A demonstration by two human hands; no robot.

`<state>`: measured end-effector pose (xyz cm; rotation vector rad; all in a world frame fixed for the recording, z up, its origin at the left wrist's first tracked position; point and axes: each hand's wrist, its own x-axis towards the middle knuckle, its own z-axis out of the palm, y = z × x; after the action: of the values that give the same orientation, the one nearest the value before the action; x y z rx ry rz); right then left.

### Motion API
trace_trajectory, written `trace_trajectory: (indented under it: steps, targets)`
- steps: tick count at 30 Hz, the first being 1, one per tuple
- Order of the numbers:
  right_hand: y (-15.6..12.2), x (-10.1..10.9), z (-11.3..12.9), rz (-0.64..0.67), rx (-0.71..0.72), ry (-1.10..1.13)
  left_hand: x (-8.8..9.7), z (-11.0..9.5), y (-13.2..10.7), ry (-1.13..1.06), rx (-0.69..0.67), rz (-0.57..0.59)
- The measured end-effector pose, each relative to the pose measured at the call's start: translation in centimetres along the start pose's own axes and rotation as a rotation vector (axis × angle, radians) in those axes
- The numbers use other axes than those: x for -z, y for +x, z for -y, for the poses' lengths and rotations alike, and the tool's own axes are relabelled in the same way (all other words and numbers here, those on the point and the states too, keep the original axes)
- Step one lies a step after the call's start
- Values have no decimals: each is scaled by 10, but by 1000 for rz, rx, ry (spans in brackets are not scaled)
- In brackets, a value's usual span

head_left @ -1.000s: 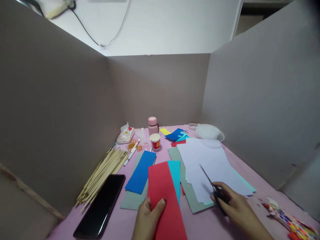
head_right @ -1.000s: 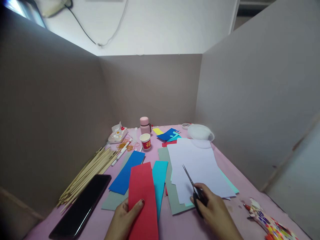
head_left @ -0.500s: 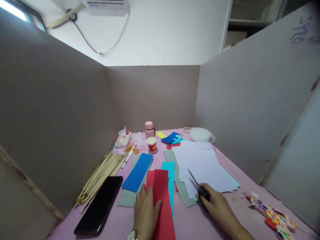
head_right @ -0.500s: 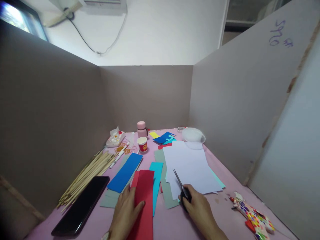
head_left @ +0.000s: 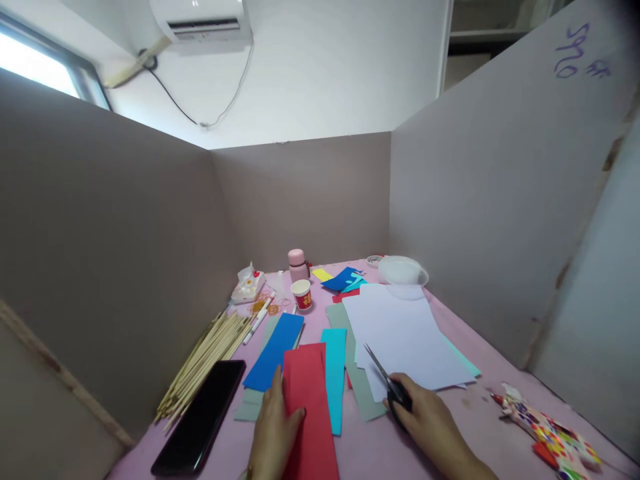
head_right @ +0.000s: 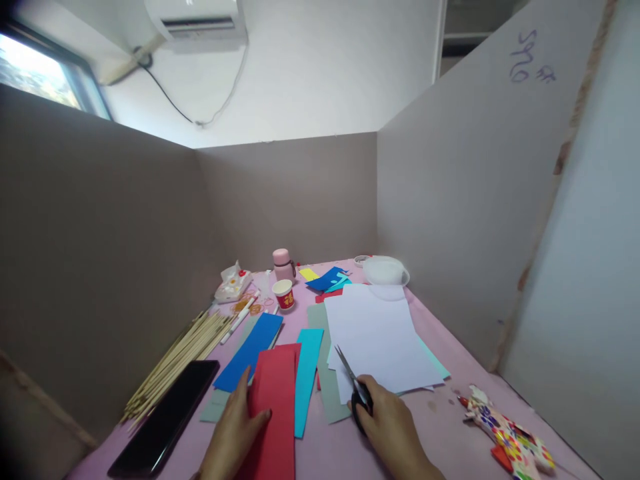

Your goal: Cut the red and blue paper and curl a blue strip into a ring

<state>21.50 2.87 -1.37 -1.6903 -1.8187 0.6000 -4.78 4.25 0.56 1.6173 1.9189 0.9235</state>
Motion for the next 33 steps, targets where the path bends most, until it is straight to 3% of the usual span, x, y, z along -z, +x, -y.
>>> trace_trajectory:
  steps: [6,11,15,19,23,28,30,33]
  targets:
    - [-1,0,-1,7,-1,1,3,-7,-1,-159,25,40]
    - [0,1,0,6,-10,11,8,-28,8,-277,-95,135]
    - [1,1,-1,-9,-10,31,-8,-48,21,-68,-119,149]
    - [2,-2,-5,-10,-20,47,-27,-56,27,170,-41,125]
    - [4,-7,-13,-12,-12,27,-31,-50,33,245,53,159]
    - [7,-13,-25,33,-7,30,-30,-35,38,115,59,233]
    - [8,-15,-29,44,-12,32,-22,-29,42,40,19,250]
    - [9,-16,-32,63,-19,25,6,-18,60,27,12,209]
